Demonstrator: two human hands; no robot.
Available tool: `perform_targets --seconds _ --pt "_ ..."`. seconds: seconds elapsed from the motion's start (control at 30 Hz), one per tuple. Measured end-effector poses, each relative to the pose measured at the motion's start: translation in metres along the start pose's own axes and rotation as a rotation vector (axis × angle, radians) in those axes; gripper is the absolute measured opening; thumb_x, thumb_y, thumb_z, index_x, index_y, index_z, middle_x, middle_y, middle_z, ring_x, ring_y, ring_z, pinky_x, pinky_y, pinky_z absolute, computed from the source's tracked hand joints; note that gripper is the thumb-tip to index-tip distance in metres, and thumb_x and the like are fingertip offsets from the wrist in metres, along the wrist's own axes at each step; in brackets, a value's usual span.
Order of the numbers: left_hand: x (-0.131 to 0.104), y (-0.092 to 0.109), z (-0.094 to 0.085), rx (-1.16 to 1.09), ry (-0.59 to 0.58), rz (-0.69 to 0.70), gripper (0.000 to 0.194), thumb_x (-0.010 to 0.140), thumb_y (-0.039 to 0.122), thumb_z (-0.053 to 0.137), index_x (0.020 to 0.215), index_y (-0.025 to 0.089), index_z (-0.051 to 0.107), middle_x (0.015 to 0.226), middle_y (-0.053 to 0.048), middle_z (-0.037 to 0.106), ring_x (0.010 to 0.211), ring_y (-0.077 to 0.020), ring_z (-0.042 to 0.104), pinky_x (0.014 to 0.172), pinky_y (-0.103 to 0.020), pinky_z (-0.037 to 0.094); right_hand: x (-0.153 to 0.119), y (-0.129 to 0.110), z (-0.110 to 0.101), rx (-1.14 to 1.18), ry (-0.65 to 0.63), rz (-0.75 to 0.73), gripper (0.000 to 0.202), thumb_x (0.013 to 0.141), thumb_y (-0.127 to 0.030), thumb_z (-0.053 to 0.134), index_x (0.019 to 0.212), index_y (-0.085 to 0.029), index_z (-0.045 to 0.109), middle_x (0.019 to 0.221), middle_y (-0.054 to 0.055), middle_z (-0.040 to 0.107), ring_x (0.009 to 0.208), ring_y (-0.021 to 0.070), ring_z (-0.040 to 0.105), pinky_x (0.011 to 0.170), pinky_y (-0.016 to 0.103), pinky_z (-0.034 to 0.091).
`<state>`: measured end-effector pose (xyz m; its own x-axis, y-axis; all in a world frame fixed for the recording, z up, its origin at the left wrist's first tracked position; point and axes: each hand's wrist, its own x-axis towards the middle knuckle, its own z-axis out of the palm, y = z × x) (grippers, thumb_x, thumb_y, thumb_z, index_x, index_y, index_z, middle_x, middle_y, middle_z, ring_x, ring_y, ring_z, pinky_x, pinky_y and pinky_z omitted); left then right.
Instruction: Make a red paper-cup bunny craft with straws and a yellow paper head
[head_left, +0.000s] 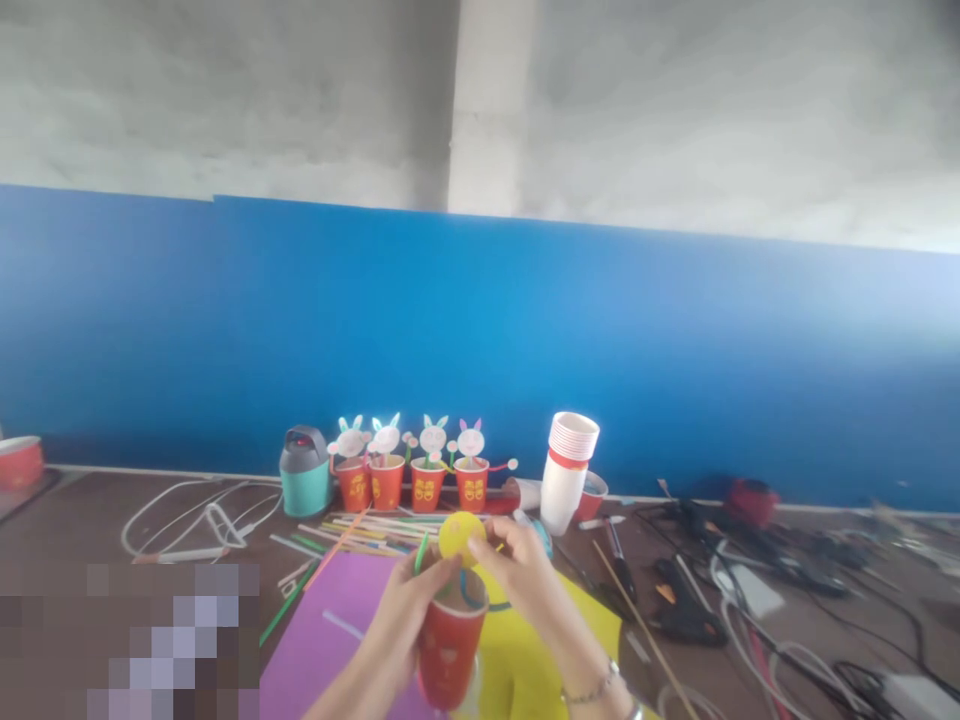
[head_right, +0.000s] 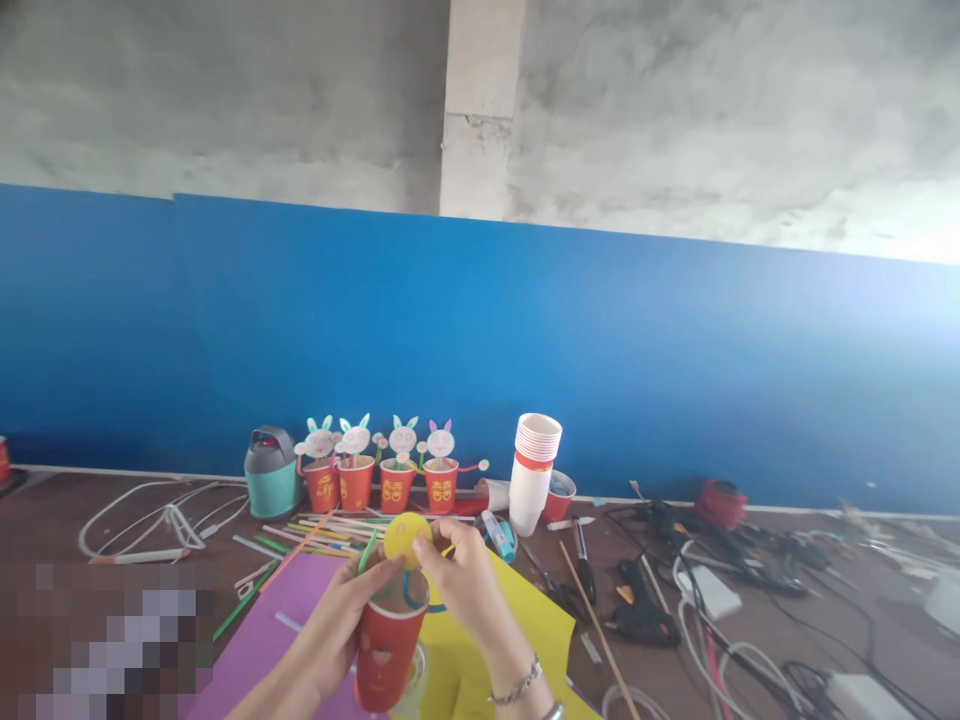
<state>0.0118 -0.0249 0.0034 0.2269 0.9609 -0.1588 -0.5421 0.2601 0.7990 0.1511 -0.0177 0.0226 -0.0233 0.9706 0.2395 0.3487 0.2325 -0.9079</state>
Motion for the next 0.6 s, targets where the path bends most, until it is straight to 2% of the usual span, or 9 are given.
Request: perform_targets --seconds 0.2,0.33,0.47,0.6 --pt "0.0 0.0 -0.003 0.002 0.006 -0.003 0.034 0.055 0.031 0.086 0.08 0.014 0.07 0.065 -0.003 0.071 0.057 -0.0155 0.064 0.058 -0.024 0.049 0.001 0.003 0.0 -0.019 0.006 0.012 0.02 0.077 -0.03 0.055 0.067 -0.015 0.063 0.06 -0.001 0.058 0.056 0.0127 0.049 0.05 0.022 0.036" --pt "0.007 0.002 -0.009 0.06 0.036 -0.011 0.028 0.058 0.031 0.083 0.074 0.015 0.067 0.064 -0.003 0.071 0.056 -0.016 0.064 0.06 -0.026 0.05 0.004 0.007 -0.005 0.031 0.076 0.035 0.024 0.076 -0.038 0.055 0.066 -0.017 0.058 0.06 -0.001 0.057 0.058 0.0146 0.051 0.055 0.025 0.039" --pt "0.024 0.005 -0.028 0.268 0.072 0.012 0.022 0.063 0.034 0.076 0.068 0.018 0.061 0.052 0.003 0.063 0.053 -0.0172 0.064 0.059 -0.029 0.05 0.008 0.014 -0.015 0.007 0.118 0.119 0.026 0.073 -0.041 0.056 0.059 -0.02 0.049 0.053 -0.002 0.053 0.055 0.015 0.051 0.054 0.026 0.038" --pt "0.04 0.008 -0.053 0.417 0.114 0.012 0.02 0.057 0.027 0.076 0.064 0.018 0.06 0.051 0.005 0.06 0.049 -0.0163 0.06 0.053 -0.026 0.045 0.01 0.025 -0.022 -0.011 0.102 0.132 0.022 0.068 -0.034 0.056 0.055 -0.022 0.043 0.048 -0.005 0.049 0.05 0.0129 0.048 0.052 0.025 0.036"
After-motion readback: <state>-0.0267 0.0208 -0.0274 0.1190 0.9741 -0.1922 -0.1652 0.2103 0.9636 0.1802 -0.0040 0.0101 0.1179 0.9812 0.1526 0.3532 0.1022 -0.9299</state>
